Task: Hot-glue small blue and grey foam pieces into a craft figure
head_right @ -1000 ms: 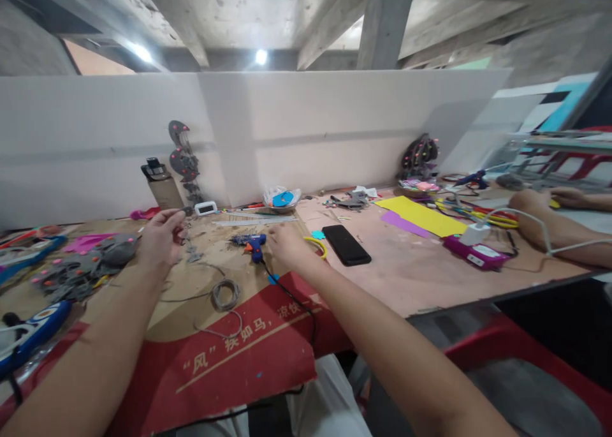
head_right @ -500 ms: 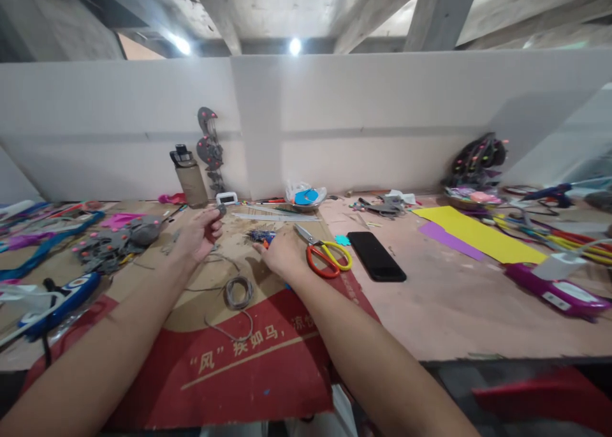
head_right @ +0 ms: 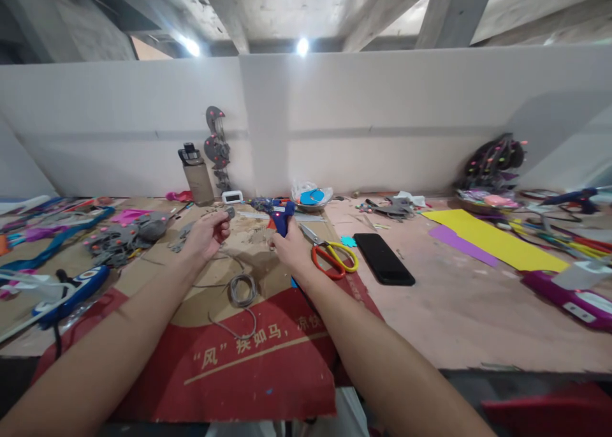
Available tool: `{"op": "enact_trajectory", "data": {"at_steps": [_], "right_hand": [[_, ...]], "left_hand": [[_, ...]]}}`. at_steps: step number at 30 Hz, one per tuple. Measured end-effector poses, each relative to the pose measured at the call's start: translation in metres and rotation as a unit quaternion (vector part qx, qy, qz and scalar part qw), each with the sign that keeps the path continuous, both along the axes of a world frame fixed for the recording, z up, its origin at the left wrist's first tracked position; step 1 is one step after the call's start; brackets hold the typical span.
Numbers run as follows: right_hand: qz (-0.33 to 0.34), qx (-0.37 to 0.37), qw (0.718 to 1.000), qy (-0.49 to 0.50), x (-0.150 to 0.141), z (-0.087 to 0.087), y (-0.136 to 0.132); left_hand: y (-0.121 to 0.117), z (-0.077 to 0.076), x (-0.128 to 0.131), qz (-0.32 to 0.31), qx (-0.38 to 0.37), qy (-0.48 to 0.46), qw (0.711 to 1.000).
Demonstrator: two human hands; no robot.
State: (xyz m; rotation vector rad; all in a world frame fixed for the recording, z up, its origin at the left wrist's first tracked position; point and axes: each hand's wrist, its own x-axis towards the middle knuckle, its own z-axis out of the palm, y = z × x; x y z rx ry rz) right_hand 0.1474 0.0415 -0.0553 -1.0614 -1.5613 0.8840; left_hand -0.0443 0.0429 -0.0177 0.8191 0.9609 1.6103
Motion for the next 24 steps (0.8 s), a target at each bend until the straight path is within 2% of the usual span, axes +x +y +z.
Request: {"op": "enact_trajectory", "data": {"at_steps": [3, 7, 14, 20, 24], "right_hand": [[0.085, 0.022, 0.989, 0.122, -0.009, 0.007, -0.016], [0.13, 0.029, 0.982, 0.135, -0.014, 0.009, -0.027], [0.097, 0.057, 0.991, 0.074, -0.011, 0.001, -0.025], [0.051, 0.081, 0.995, 0.022, -0.009, -0.003, -0.024], [0.044, 0.084, 0.995, 0.007, -0.007, -0.005, -0.024]], "left_hand": [[0.0, -0.001, 0.002, 0.02, -0.014, 0.005, 1.0], [0.0, -0.004, 0.004, 0.04, -0.018, 0.013, 0.999], [-0.003, -0.003, 0.007, 0.01, -0.002, 0.004, 1.0], [-0.006, 0.001, 0.009, 0.011, 0.002, -0.001, 1.0], [-0.006, 0.002, 0.008, 0.007, -0.003, -0.004, 1.0]]}}
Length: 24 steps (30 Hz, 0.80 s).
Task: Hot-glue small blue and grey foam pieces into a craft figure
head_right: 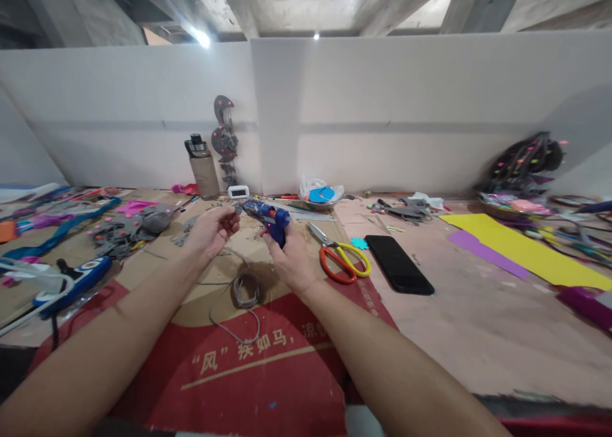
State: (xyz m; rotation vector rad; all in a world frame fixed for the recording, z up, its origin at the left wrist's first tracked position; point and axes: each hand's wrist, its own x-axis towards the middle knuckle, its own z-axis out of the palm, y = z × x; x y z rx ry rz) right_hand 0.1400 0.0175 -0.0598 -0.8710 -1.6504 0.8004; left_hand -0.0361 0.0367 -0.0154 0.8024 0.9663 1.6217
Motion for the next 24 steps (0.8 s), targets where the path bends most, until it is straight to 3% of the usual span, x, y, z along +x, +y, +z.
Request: {"op": "enact_trajectory", "data": {"at_steps": [24], "right_hand": [[-0.022, 0.075, 0.997, -0.002, -0.0009, -0.0068, 0.0039]], "left_hand": [[-0.0007, 0.0007, 0.0015, -0.011, 0.015, -0.001, 1.0]]}}
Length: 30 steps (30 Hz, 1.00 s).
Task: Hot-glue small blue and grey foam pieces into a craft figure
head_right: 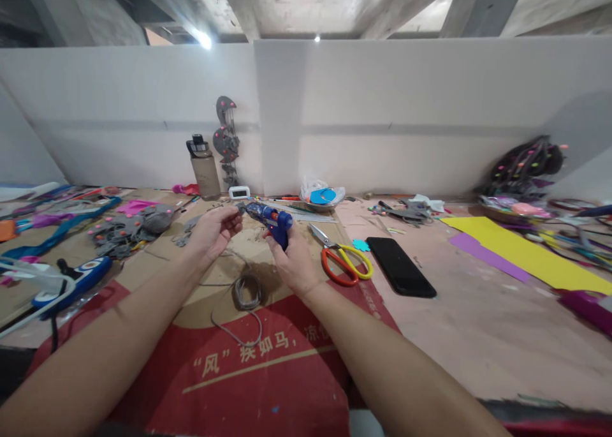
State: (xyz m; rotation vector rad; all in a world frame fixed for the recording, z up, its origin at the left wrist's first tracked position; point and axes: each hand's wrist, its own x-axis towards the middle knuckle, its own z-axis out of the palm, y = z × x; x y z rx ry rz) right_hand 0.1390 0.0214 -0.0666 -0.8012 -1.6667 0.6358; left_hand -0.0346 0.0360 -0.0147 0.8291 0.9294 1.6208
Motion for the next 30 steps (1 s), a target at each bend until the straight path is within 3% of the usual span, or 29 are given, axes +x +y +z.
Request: {"op": "enact_trajectory", "data": {"at_steps": [12, 19, 30], "right_hand": [[-0.022, 0.018, 0.999, -0.024, 0.0, 0.004, -0.002], [-0.072, 0.073, 0.991, -0.081, 0.0, 0.009, -0.01], [-0.067, 0.05, 0.993, -0.082, 0.001, 0.008, -0.011]], "left_hand": [[-0.001, 0.004, 0.0, -0.002, -0.002, -0.02, 1.0], [-0.001, 0.005, 0.0, -0.002, -0.016, -0.037, 0.999], [-0.002, 0.005, 0.0, -0.003, -0.009, -0.029, 1.0]]}}
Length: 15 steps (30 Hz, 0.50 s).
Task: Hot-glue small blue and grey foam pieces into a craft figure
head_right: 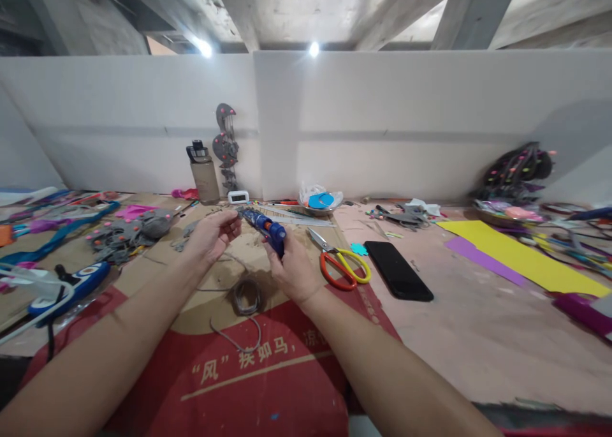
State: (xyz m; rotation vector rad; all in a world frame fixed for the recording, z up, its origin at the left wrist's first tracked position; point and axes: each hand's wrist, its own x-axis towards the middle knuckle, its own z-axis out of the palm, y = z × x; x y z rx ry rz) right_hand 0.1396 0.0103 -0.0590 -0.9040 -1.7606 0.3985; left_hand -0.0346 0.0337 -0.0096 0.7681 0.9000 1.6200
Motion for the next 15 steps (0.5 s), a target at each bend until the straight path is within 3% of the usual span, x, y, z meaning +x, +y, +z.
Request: {"op": "enact_trajectory", "data": {"at_steps": [15], "right_hand": [[0.01, 0.001, 1.0, 0.003, -0.001, 0.0028, -0.0018]], "left_hand": [[0.0021, -0.0008, -0.0025, 0.005, -0.003, -0.008, 1.0]]}}
